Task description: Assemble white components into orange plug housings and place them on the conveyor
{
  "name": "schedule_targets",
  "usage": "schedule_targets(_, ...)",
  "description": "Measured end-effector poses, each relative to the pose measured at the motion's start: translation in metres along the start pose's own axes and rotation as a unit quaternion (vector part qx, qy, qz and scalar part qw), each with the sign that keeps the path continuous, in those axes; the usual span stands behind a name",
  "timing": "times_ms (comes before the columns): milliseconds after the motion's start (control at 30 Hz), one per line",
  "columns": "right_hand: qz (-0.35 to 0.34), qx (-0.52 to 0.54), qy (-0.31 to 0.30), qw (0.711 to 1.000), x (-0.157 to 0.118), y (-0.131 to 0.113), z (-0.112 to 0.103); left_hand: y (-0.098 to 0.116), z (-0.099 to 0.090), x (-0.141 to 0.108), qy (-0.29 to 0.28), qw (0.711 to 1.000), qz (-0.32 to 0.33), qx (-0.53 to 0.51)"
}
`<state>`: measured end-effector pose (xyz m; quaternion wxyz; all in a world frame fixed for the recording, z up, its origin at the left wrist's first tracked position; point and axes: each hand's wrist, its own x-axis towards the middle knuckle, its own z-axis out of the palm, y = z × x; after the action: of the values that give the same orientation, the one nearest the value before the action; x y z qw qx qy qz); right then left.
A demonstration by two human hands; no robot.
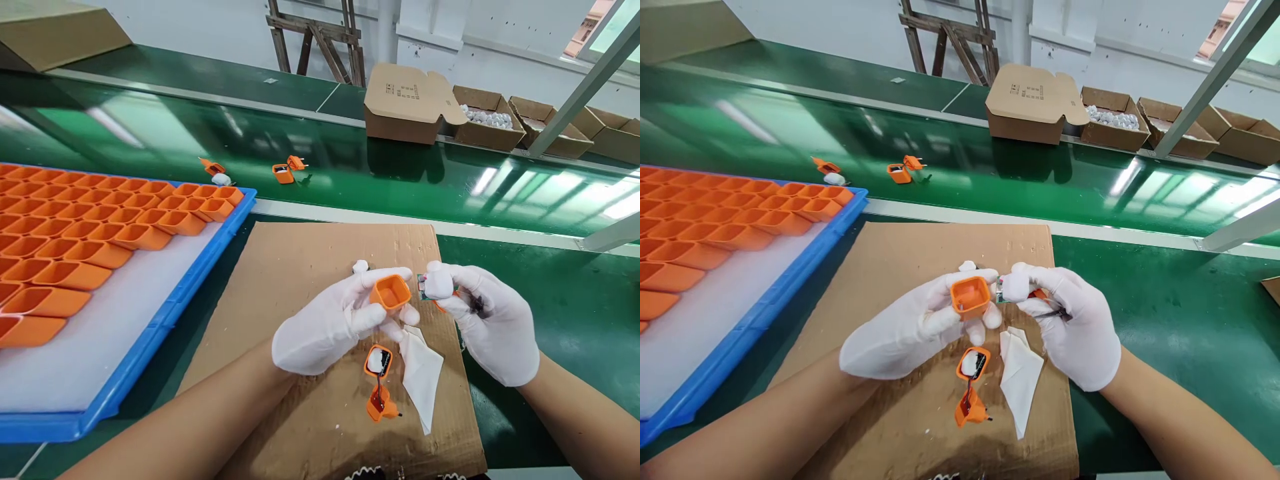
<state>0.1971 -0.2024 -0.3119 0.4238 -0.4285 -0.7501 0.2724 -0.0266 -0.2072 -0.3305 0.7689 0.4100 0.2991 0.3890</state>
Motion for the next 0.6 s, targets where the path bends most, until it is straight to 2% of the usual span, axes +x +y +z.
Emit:
schedule_targets(67,-0.011,-0.015,-0.003,1.0,0.0,-0.003,-0.001,0.001,0.0,0.001,-0.032,0.998,-0.034,-0.037)
schedule_targets(133,-0.018,-0.018,0.001,1.0,-0.001,-0.005,-0.001,0.001,0.001,0.003,-0.057,0.996,-0.029,-0.068)
schedule_targets(200,-0.022,-0.015,0.009,1.0,-0.002,-0.005,0.0,0.0,0.0,0.006,-0.059,0.994,-0.016,-0.086)
schedule_targets(267,-0.025,-0.013,0.013,1.0,-0.002,-0.004,0.001,-0.003,-0.002,0.007,-0.046,0.995,-0.013,-0.084)
schedule_targets(400,-0.04,-0.043,0.013,0.998,-0.003,-0.001,0.001,-0.006,-0.007,0.005,-0.003,1.0,-0.015,0.015)
schedule_targets(600,-0.086,-0.093,-0.001,0.992,-0.004,0.001,-0.001,-0.007,-0.008,0.002,0.073,0.988,0.096,0.101)
